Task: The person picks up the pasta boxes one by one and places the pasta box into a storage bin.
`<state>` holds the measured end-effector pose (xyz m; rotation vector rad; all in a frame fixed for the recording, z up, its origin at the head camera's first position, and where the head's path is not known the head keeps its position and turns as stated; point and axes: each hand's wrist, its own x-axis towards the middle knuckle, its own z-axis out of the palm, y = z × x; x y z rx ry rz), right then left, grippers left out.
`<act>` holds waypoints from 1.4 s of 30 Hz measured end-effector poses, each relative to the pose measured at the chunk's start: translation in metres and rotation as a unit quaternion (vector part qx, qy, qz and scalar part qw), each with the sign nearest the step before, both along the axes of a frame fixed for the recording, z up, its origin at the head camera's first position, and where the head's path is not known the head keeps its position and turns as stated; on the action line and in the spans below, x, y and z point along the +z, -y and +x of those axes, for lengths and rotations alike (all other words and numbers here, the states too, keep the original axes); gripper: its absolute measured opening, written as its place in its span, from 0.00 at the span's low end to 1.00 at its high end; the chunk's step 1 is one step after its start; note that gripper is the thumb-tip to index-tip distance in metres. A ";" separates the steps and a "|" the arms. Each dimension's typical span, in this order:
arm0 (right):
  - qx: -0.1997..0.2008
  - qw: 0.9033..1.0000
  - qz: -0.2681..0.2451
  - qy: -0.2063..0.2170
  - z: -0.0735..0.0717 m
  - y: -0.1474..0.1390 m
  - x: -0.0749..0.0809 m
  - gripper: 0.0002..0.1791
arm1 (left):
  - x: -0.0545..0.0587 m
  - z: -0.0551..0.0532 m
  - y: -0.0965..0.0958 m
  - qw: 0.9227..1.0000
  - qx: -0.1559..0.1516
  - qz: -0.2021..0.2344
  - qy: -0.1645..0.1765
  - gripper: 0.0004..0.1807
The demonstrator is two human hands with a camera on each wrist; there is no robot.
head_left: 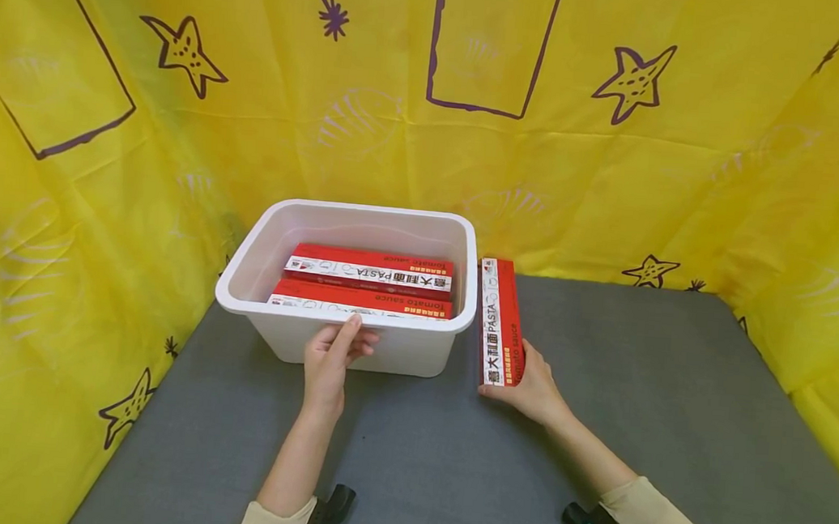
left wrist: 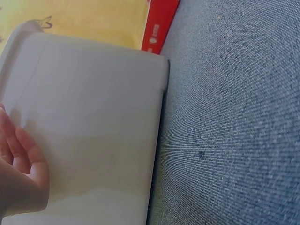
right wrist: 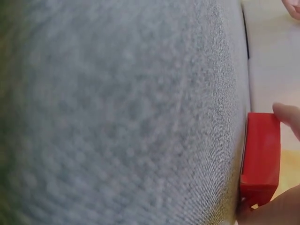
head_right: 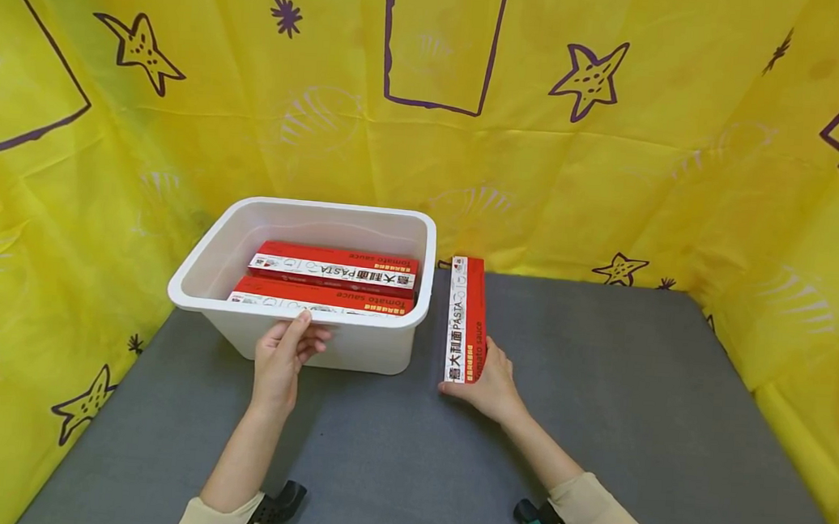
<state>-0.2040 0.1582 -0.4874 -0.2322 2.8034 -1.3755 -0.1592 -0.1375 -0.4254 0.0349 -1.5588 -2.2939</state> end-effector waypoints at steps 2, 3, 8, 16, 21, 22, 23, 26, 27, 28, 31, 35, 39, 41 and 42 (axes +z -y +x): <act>-0.002 1.000 -0.001 -0.001 0.001 0.000 0.000 0.55 | 0.000 0.000 0.000 1.000 0.001 0.000 0.000 0.09; -0.004 1.000 -0.002 0.000 0.001 0.000 0.000 0.55 | 0.000 0.000 0.000 1.000 0.001 -0.001 0.002 0.09; -0.009 1.000 -0.023 0.015 0.004 -0.002 0.004 0.55 | -0.001 0.000 0.000 1.000 0.003 -0.004 0.005 0.09; -0.041 0.997 -0.050 0.053 0.008 -0.006 0.010 0.57 | -0.001 0.000 -0.001 1.000 0.001 -0.003 -0.005 0.09; -0.065 0.993 -0.069 0.066 0.011 -0.007 0.015 0.57 | 0.000 0.000 -0.001 1.000 0.000 -0.005 -0.007 0.08; -0.069 0.993 -0.071 0.066 0.012 -0.007 0.017 0.57 | -0.001 0.000 -0.001 1.000 0.000 -0.005 -0.007 0.08; -0.074 0.992 -0.074 0.064 0.013 -0.007 0.018 0.56 | -0.001 0.000 -0.001 1.000 0.000 -0.004 -0.007 0.08; -0.087 0.991 -0.080 0.056 0.017 -0.008 0.022 0.55 | -0.001 0.000 -0.001 1.000 0.001 -0.003 -0.006 0.09; -0.091 0.991 -0.084 0.054 0.018 -0.008 0.023 0.54 | -0.001 0.000 -0.001 1.000 0.000 -0.002 -0.006 0.09; -0.096 0.990 -0.088 0.051 0.019 -0.008 0.023 0.53 | -0.001 0.000 -0.001 1.000 0.000 -0.003 -0.006 0.09; -0.110 0.987 -0.105 0.045 0.021 -0.009 0.024 0.52 | -0.001 0.000 -0.001 1.000 -0.002 -0.004 -0.007 0.09; -0.127 0.982 -0.135 0.034 0.022 -0.009 0.026 0.51 | 0.000 0.000 -0.001 1.000 -0.006 -0.004 -0.010 0.09; -0.138 0.977 -0.158 0.021 0.022 -0.009 0.028 0.50 | 0.000 0.000 -0.001 1.000 -0.007 -0.003 -0.013 0.09; -0.142 0.975 -0.168 0.017 0.022 -0.009 0.028 0.49 | 0.000 0.000 -0.001 1.000 -0.006 -0.003 -0.012 0.09; -0.144 0.974 -0.172 0.017 0.022 -0.009 0.029 0.48 | 0.001 0.000 0.000 1.000 -0.005 -0.003 -0.012 0.09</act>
